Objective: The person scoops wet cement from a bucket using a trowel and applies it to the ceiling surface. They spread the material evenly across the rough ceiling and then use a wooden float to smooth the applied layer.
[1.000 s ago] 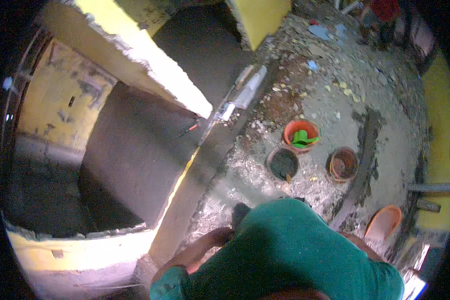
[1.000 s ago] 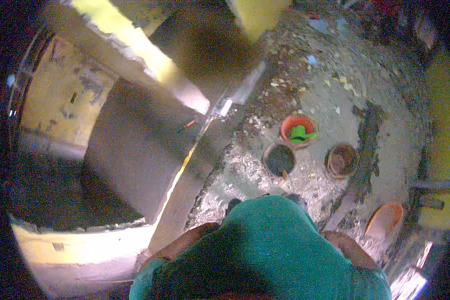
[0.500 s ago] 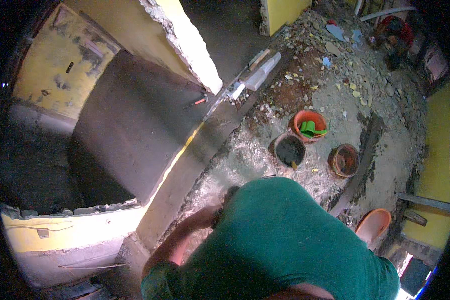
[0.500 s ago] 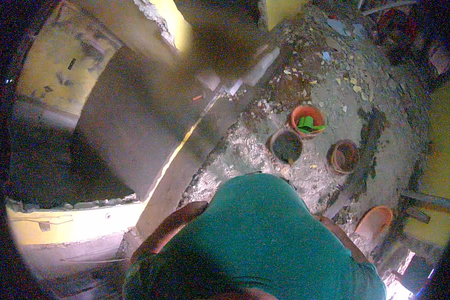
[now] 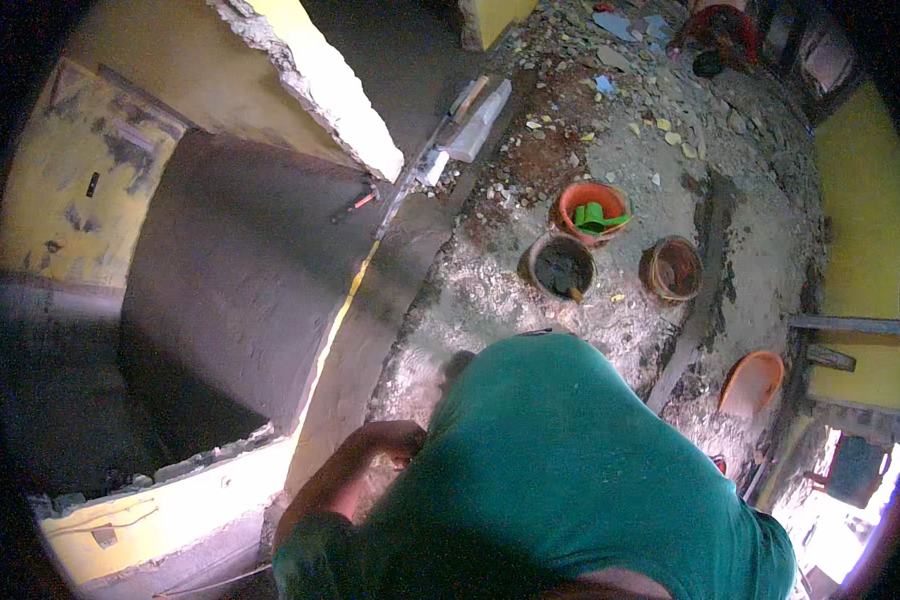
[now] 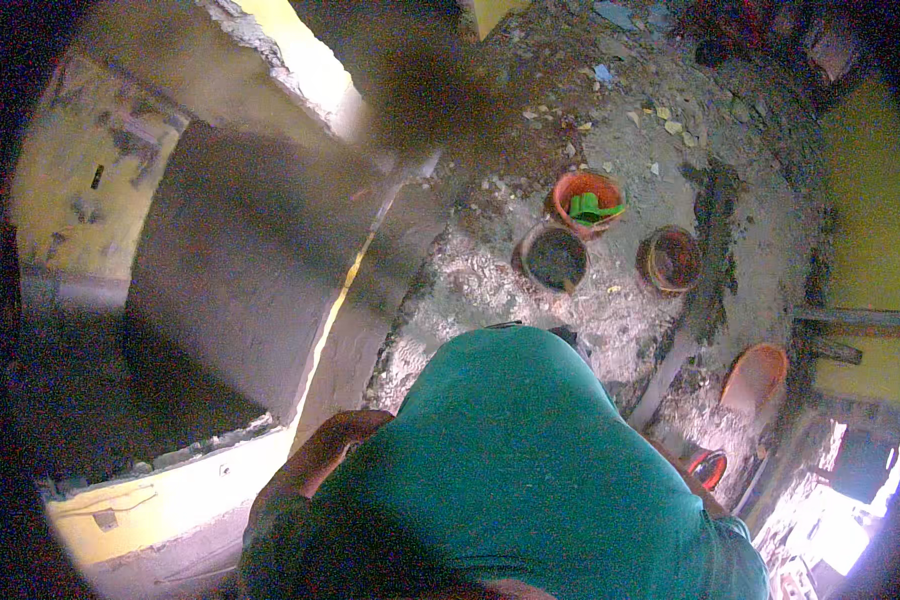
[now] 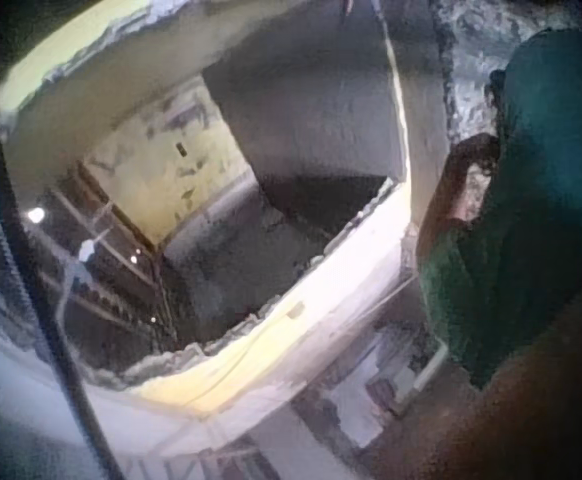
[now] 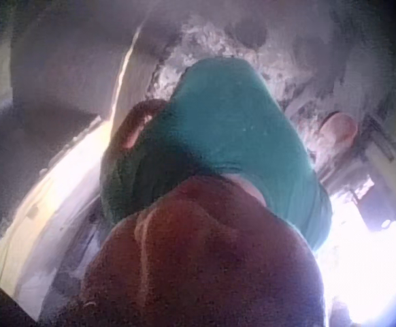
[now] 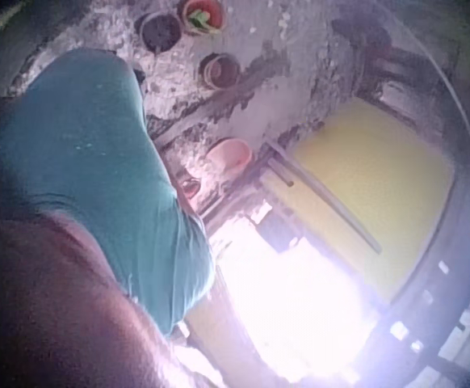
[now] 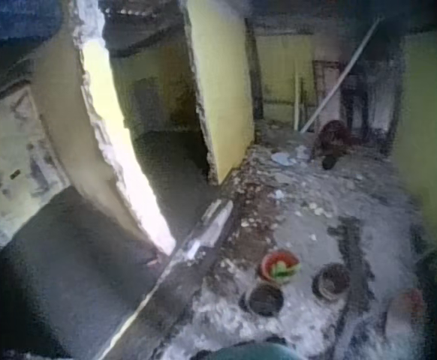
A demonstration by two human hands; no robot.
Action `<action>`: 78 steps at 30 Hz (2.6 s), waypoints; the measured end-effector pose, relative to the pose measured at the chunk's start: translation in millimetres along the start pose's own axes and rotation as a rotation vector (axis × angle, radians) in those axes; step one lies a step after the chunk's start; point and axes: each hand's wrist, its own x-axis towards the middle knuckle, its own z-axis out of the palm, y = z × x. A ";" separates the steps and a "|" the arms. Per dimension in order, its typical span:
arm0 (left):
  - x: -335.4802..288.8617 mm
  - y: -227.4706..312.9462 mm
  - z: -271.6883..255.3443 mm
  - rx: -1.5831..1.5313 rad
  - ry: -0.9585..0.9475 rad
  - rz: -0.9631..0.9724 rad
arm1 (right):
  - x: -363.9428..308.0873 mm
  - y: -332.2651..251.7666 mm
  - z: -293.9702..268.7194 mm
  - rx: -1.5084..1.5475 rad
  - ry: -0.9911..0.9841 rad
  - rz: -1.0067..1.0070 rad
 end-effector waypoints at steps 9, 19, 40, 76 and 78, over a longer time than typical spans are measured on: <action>33.4 -87.1 -4.7 0.157 -0.088 0.330 | -6.1 -2.8 34.0 0.019 0.002 0.029; 21.5 -94.1 1.7 -0.265 -0.075 0.087 | -6.2 -13.3 49.1 0.006 -0.017 0.044; 41.6 -87.6 45.7 0.227 0.071 0.264 | -35.0 0.0 3.0 0.064 -0.134 -0.090; 75.9 73.5 -273.4 0.492 0.385 0.836 | 232.1 -51.9 -82.8 -0.588 0.110 -0.470; 50.1 91.2 -276.2 0.230 0.319 0.688 | 213.6 -92.4 -78.1 -0.291 0.169 -0.326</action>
